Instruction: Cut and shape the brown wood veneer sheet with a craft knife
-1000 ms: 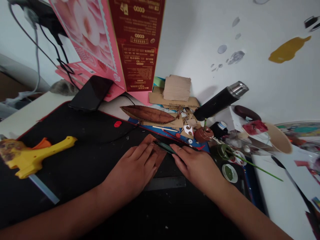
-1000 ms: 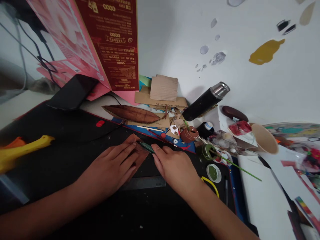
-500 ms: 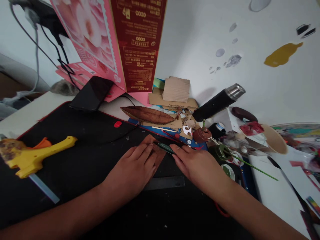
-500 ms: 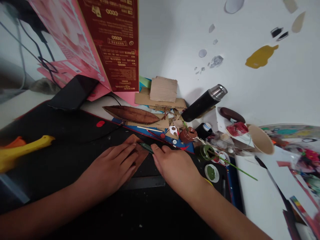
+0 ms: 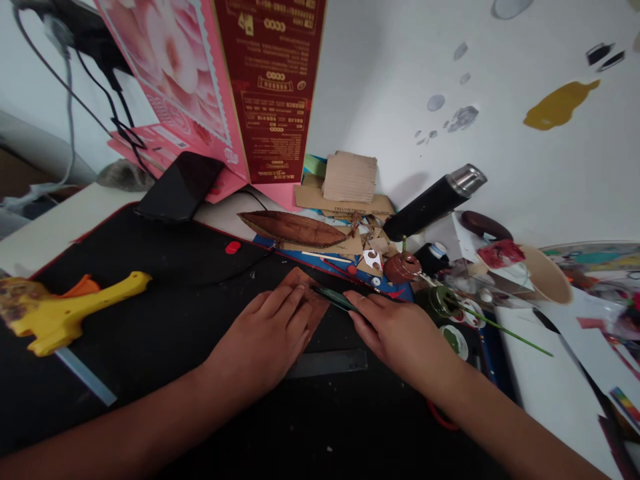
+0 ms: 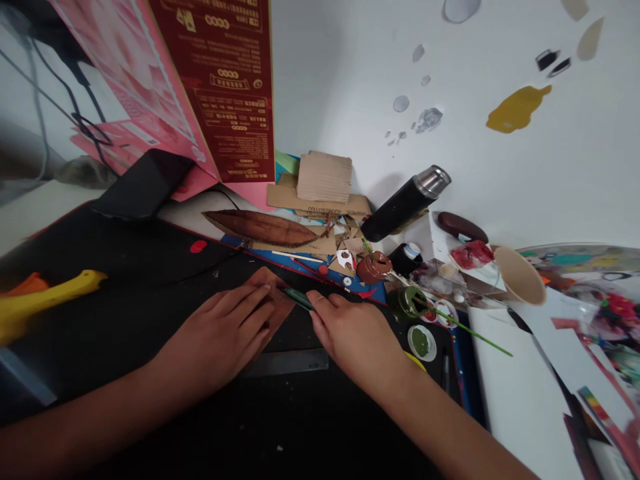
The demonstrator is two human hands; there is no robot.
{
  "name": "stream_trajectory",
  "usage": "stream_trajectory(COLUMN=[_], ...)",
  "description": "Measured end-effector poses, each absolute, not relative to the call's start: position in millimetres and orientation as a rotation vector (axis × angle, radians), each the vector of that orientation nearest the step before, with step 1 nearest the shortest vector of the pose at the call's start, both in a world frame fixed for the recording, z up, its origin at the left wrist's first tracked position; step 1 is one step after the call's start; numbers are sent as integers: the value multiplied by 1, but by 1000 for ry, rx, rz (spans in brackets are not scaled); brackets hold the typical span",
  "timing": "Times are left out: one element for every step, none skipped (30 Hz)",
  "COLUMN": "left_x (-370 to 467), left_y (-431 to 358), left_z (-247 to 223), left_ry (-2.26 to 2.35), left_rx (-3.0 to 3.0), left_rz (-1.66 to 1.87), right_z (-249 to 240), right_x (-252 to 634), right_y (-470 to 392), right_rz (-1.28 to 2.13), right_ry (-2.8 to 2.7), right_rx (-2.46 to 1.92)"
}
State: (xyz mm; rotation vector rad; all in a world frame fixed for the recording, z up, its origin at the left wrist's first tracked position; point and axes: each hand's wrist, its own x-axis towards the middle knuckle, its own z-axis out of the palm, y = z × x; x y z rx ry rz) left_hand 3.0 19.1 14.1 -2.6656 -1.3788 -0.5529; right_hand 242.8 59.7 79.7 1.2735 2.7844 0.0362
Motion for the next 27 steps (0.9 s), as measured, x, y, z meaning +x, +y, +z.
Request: stream_trajectory(left_x=[3, 3, 3, 3, 3, 3, 2, 2, 2, 2, 2, 2, 2, 2, 2, 2, 2, 1, 1, 1, 1, 1, 1, 1, 1, 1, 1], left_y=[19, 19, 19, 19, 18, 18, 18, 18, 18, 18, 18, 18, 18, 18, 18, 18, 18, 18, 18, 18, 18, 18, 18, 18, 18, 18, 18], left_z=[14, 14, 14, 13, 13, 13, 12, 12, 12, 12, 12, 12, 12, 12, 12, 12, 11, 11, 11, 11, 11, 11, 11, 11, 11, 11, 11], left_ry=[-1383, -1388, -1390, -1387, -1383, -1377, -1373, -1374, -1374, -1378, -1382, -1390, -1394, -1390, -1385, -1380, -1374, -1370, -1368, -1370, -1367, -1364, -1362, -1363, -1368, -1375, -1382], left_rx=[-2667, -2667, -2666, -2663, -2661, -2659, -2658, -2655, -2653, -2651, -2650, -2649, -2652, -2657, -2661, -2664, -2665, -2664, -2663, -2661, -2660, -2660, -2660, -2661, -2661, -2662, -2662], left_rz=[-549, -541, -534, -536, -538, -544, -549, -558, -565, -569, -572, -575, -575, -572, -568, -565, -560, -557, -554, -549, -544, -539, -537, -532, -529, -528, -529], right_z=[79, 79, 80, 81, 82, 83, 84, 85, 85, 84, 83, 82, 81, 80, 78, 77, 76, 75, 75, 75, 75, 75, 75, 75, 75, 74, 74], right_x=[244, 245, 246, 246, 246, 246, 245, 244, 243, 242, 241, 240, 239, 239, 239, 239, 239, 239, 238, 238, 238, 237, 237, 237, 237, 236, 236], right_y=[60, 59, 59, 59, 60, 60, 60, 61, 62, 62, 63, 63, 64, 64, 64, 65, 65, 65, 66, 66, 67, 67, 67, 67, 67, 68, 67], right_rz=[27, 24, 29, 35, 40, 46, 52, 56, 59, 56, 49, 39, 28, 17, 8, 3, 3, 1, 0, -2, -4, -6, -7, -10, -8, -7, -6], right_ry=[2801, 2820, 2842, 2863, 2881, 2896, 2906, 2908, 2901, 2887, 2868, 2847, 2832, 2825, 2826, 2834, 2846, 2856, 2861, 2863, 2862, 2860, 2857, 2856, 2857, 2861, 2865], right_rx=[1272, 1271, 1276, 1288, 1304, 1321, 1334, 1339, 1333, 1319, 1306, 1295, 1289, 1288, 1291, 1294, 1296, 1296, 1295, 1294, 1292, 1290, 1288, 1284, 1281, 1281, 1281])
